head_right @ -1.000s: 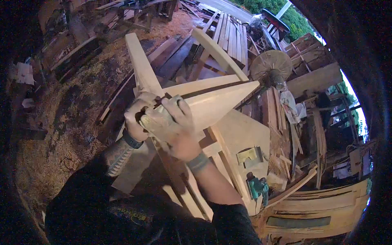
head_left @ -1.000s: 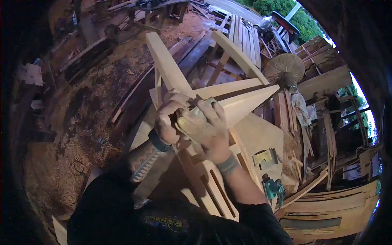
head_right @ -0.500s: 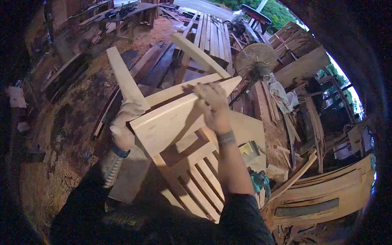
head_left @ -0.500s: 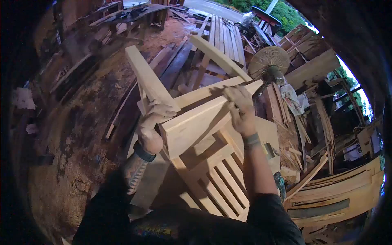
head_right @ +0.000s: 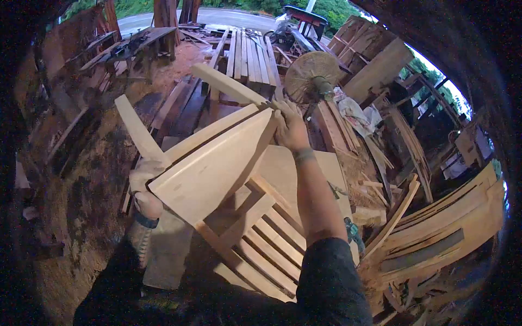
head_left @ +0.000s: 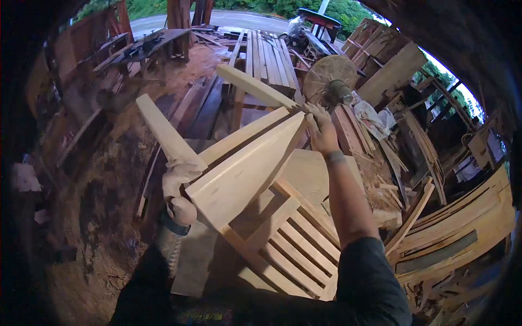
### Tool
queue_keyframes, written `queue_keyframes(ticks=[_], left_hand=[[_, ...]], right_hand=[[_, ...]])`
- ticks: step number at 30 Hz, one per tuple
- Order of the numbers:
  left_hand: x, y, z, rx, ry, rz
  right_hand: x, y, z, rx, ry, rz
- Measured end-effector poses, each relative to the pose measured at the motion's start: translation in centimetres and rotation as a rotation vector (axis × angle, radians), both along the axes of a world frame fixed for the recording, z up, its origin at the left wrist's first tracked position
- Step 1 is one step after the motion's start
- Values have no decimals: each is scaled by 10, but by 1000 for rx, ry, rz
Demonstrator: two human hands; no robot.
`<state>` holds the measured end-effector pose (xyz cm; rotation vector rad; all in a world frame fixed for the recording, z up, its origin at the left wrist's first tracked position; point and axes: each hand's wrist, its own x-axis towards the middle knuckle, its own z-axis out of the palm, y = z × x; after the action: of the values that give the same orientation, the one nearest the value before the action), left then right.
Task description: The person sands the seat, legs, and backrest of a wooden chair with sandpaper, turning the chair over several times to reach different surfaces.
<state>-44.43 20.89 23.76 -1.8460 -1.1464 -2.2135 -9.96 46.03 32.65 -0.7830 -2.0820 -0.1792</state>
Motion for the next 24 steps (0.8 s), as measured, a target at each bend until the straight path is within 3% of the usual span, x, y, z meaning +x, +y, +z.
queue_keyframes(ticks=[3, 5, 7, 8, 11, 15, 16, 18, 19, 21, 23, 24], left_hand=[[-8, 5, -10, -8, 78, 20], [-3, 7, -9, 40, 58, 21], [4, 8, -9, 63, 5, 3], [6, 9, -4, 60, 1, -20], [6, 2, 0, 24, 9, -51], [4, 0, -3, 12, 16, -32], [3, 1, -5, 23, 14, -31], [0, 5, -12, 48, 16, -36], [0, 8, -18, 64, 14, -37], [0, 12, -26, 104, 37, 1], [2, 14, -25, 141, 43, -3], [4, 13, -22, 151, 23, -40]], right_hand=[[-33, -40, -11, -225, 118, 148], [-70, -123, -31, -592, -43, 172], [-121, -187, -20, -121, -17, 444], [-126, -209, 3, -86, -128, 528], [-86, -101, -53, -183, -18, 464], [-7, 39, -35, -249, 105, 41], [-8, 44, -27, -215, 147, 86], [-17, 24, -29, -267, 215, 106], [-41, -24, -35, -354, 235, 85], [-92, -110, -25, -108, 194, 274], [-117, -161, -12, -226, 72, 542], [-120, -166, -13, -118, -5, 559]])
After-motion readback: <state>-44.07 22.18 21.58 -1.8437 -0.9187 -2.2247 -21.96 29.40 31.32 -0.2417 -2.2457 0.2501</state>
